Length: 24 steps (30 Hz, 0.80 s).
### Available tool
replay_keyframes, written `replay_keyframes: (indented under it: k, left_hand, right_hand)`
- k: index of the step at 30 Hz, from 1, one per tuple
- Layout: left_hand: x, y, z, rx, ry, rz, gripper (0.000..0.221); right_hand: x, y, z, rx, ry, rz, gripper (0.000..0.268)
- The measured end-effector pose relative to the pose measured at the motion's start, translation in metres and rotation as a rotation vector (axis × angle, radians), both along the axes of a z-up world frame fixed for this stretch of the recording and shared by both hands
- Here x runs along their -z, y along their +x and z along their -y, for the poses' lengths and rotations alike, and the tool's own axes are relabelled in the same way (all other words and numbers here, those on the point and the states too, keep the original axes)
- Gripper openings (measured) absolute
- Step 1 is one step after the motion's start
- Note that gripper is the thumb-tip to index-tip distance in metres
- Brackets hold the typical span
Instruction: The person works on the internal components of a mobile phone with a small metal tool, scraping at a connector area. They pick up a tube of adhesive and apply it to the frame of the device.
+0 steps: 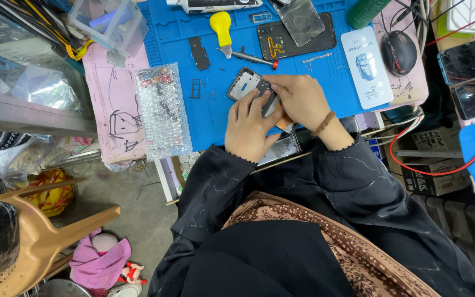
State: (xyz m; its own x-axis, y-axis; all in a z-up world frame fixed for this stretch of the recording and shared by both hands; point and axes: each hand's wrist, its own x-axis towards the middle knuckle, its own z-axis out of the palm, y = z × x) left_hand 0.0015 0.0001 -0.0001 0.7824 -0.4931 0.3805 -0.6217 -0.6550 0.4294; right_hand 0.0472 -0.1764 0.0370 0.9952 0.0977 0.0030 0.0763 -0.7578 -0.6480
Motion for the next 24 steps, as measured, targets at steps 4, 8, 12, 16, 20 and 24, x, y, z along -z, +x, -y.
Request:
replay_keyframes:
  k: [4, 8, 12, 16, 20, 24]
  left_hand:
    - [-0.001, 0.0, -0.001, -0.001, 0.002, 0.005, 0.07]
    - [-0.003, 0.0, 0.0, -0.003, 0.004, -0.018, 0.069]
    - [-0.003, 0.001, 0.0, -0.007, 0.016, -0.011, 0.064]
    - [-0.001, 0.001, -0.001, -0.006, 0.009, 0.01, 0.065]
    - [-0.003, 0.001, -0.001, -0.007, 0.006, -0.01, 0.071]
    - [-0.003, 0.002, 0.0, -0.01, 0.014, -0.012, 0.071]
  right_hand:
    - [-0.005, 0.006, 0.004, -0.009, 0.096, -0.119, 0.028]
    - [-0.008, 0.004, 0.0, 0.016, 0.079, -0.113, 0.028]
    - [-0.002, -0.007, -0.014, -0.014, -0.037, 0.17, 0.026]
    - [0.001, -0.008, -0.014, 0.005, -0.029, 0.15, 0.027]
    - [-0.004, -0.003, -0.006, 0.012, 0.001, 0.036, 0.027]
    - [-0.006, -0.003, -0.008, 0.041, 0.01, -0.013, 0.027]
